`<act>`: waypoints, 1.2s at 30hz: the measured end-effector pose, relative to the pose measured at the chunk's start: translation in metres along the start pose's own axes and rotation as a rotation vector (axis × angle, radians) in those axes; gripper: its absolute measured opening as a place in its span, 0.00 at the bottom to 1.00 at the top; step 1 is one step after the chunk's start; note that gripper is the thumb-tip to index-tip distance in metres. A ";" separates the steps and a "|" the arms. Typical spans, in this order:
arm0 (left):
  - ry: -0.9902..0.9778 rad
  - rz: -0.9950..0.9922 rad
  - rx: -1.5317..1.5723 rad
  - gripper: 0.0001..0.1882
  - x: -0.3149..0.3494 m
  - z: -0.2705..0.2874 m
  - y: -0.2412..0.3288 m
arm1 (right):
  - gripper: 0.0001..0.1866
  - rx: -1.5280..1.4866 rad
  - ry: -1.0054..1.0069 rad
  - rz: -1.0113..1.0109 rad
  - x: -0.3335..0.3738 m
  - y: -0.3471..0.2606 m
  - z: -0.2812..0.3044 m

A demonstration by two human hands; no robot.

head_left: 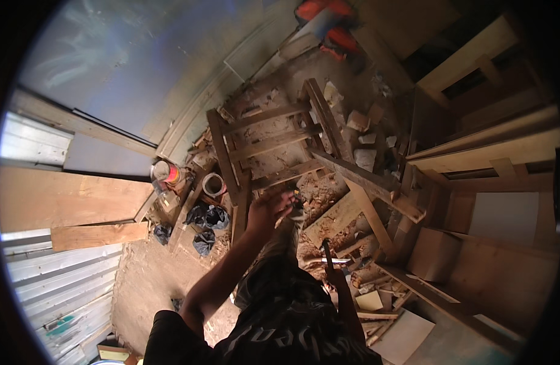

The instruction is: The person uses a hammer to strike and pry apart a wooden frame structure, removing planks and debris. They then use a hand saw to cut a small piece of wood.

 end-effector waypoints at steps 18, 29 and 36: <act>0.573 -0.350 -0.488 0.14 -0.432 0.030 -0.175 | 0.21 0.044 0.101 0.118 -0.312 -0.342 0.320; 0.705 -0.268 -0.257 0.11 -0.534 0.011 -0.245 | 0.21 0.080 -0.116 -0.011 -0.431 -0.276 0.300; 0.770 -0.196 -0.251 0.12 -0.551 0.002 -0.252 | 0.17 0.145 -0.128 0.074 -0.443 -0.286 0.293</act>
Point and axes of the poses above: each hand's wrist, its own x-axis away from the middle knuckle, its own z-axis out of the back of the hand, y = z × x, the point moved 2 cm from there along -x, towards the middle knuckle, and after that the axes turned 2 degrees about y, right-handed, at the moved point
